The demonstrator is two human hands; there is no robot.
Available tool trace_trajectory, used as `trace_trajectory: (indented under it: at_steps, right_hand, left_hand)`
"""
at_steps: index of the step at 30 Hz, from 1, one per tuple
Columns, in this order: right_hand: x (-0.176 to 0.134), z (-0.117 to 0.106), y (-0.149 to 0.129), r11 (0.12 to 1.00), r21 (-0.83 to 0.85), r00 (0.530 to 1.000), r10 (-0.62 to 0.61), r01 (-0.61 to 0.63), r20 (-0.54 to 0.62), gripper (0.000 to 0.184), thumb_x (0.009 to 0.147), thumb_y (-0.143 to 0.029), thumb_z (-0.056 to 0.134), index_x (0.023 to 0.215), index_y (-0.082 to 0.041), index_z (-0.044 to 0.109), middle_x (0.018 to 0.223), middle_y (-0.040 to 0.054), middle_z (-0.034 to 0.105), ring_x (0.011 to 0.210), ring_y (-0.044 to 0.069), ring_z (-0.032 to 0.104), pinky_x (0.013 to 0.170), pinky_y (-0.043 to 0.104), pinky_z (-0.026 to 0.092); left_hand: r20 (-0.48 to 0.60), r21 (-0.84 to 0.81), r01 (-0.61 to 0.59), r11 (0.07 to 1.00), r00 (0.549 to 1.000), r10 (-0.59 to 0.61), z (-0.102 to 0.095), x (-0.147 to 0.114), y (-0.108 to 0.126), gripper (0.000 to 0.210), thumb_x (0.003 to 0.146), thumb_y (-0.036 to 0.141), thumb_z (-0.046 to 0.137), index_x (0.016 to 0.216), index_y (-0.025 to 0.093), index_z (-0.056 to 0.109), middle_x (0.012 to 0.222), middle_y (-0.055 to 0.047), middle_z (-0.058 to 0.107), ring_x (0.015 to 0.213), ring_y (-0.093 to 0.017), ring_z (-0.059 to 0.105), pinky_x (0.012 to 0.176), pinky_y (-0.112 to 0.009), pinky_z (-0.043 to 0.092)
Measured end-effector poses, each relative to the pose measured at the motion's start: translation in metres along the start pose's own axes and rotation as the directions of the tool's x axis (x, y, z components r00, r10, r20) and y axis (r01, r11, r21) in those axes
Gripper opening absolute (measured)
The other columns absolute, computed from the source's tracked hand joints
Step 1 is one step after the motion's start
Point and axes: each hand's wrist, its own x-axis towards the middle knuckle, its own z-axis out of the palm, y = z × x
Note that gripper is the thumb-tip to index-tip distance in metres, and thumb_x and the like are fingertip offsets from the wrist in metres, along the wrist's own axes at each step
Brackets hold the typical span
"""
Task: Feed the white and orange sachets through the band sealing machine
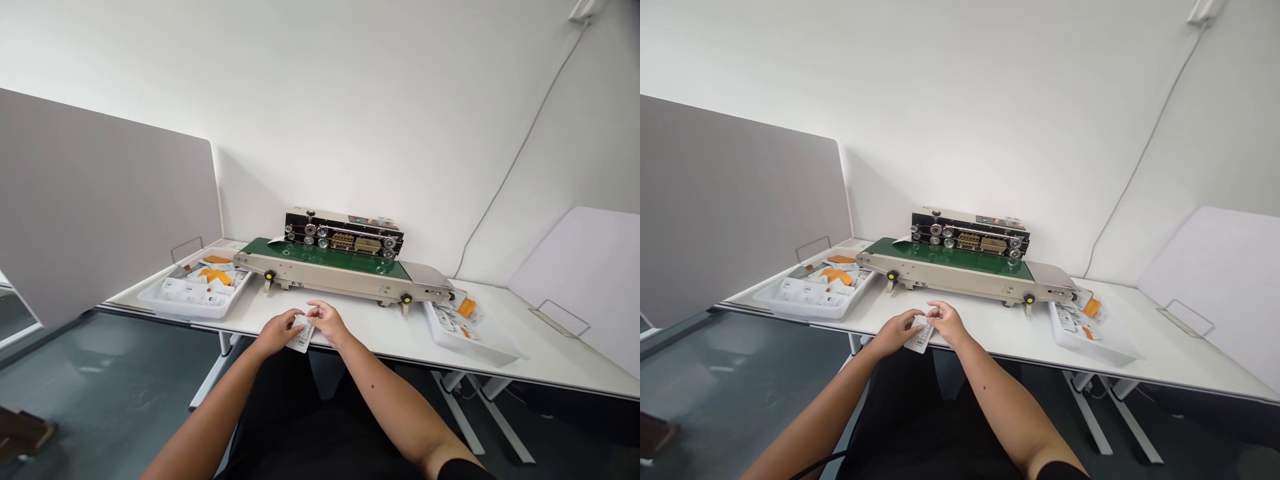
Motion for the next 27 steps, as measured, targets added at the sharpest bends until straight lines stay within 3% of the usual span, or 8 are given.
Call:
trace_trajectory:
  at_steps: [3,10,12,15,17,23,27]
  right_hand:
    - [-0.002,0.000,0.001,1.000,-0.027,0.998,0.002,-0.001,0.063,0.045,0.071,-0.037,0.083,0.110,-0.019,0.071,0.086,0.0017,0.066,0.080,0.017,0.062,0.082,0.034,0.050]
    - [-0.006,0.002,0.001,0.972,-0.237,0.990,0.035,-0.001,0.139,0.043,0.080,-0.043,0.077,0.115,-0.019,0.072,0.071,-0.0018,0.060,0.062,0.014,0.055,0.066,0.030,0.048]
    - [-0.010,0.003,-0.003,0.968,-0.248,0.984,0.014,0.031,0.180,0.052,0.081,-0.041,0.076,0.128,-0.020,0.067,0.074,-0.0018,0.062,0.066,0.014,0.057,0.071,0.031,0.049]
    - [-0.015,0.005,-0.007,0.969,-0.232,0.972,-0.026,0.081,0.232,0.080,0.078,-0.037,0.080,0.150,-0.023,0.047,0.091,0.0009,0.069,0.082,0.018,0.063,0.083,0.035,0.050]
    - [-0.016,0.005,-0.008,0.970,-0.227,0.968,-0.033,0.092,0.250,0.088,0.077,-0.037,0.082,0.154,-0.025,0.041,0.101,0.0026,0.070,0.090,0.020,0.065,0.088,0.037,0.050]
    - [-0.018,0.002,-0.007,0.966,-0.245,0.971,-0.023,0.082,0.236,0.080,0.077,-0.045,0.081,0.149,-0.023,0.051,0.105,0.0045,0.072,0.095,0.022,0.066,0.093,0.042,0.051]
    - [-0.025,0.006,-0.010,0.917,-0.364,0.972,-0.085,0.163,0.220,0.078,0.079,-0.048,0.079,0.149,-0.027,0.052,0.112,0.0059,0.073,0.092,0.024,0.067,0.092,0.043,0.052]
  left_hand:
    - [-0.022,-0.125,0.019,0.992,1.000,-0.022,-0.002,-0.001,0.001,0.037,0.083,0.041,0.067,0.114,0.022,0.066,0.064,0.006,0.049,0.061,-0.016,0.049,0.060,-0.024,0.036]
    - [-0.075,-0.408,0.091,0.909,0.988,-0.133,-0.005,0.000,0.002,0.042,0.082,0.051,0.068,0.109,0.019,0.062,0.074,0.001,0.064,0.064,-0.018,0.062,0.058,-0.025,0.046]
    - [-0.087,-0.442,0.100,0.892,0.984,-0.153,-0.006,0.000,0.003,0.041,0.080,0.051,0.069,0.105,0.019,0.063,0.075,0.000,0.068,0.066,-0.019,0.064,0.059,-0.026,0.049]
    - [-0.092,-0.464,0.112,0.879,0.980,-0.174,-0.007,0.000,0.005,0.041,0.078,0.051,0.072,0.102,0.018,0.065,0.077,-0.001,0.071,0.068,-0.020,0.067,0.061,-0.028,0.051]
    - [-0.089,-0.476,0.122,0.871,0.979,-0.186,-0.009,0.000,0.007,0.041,0.077,0.051,0.073,0.101,0.018,0.066,0.075,-0.001,0.071,0.066,-0.020,0.067,0.060,-0.028,0.051]
    - [-0.026,-0.554,0.135,0.821,0.983,-0.179,-0.010,0.001,0.004,0.045,0.076,0.055,0.075,0.099,0.018,0.063,0.070,0.001,0.068,0.060,-0.018,0.065,0.054,-0.026,0.048]
    - [0.013,-0.566,0.157,0.809,0.983,-0.182,-0.011,0.002,0.002,0.051,0.076,0.059,0.074,0.105,0.018,0.062,0.067,0.002,0.065,0.056,-0.017,0.063,0.052,-0.025,0.046]
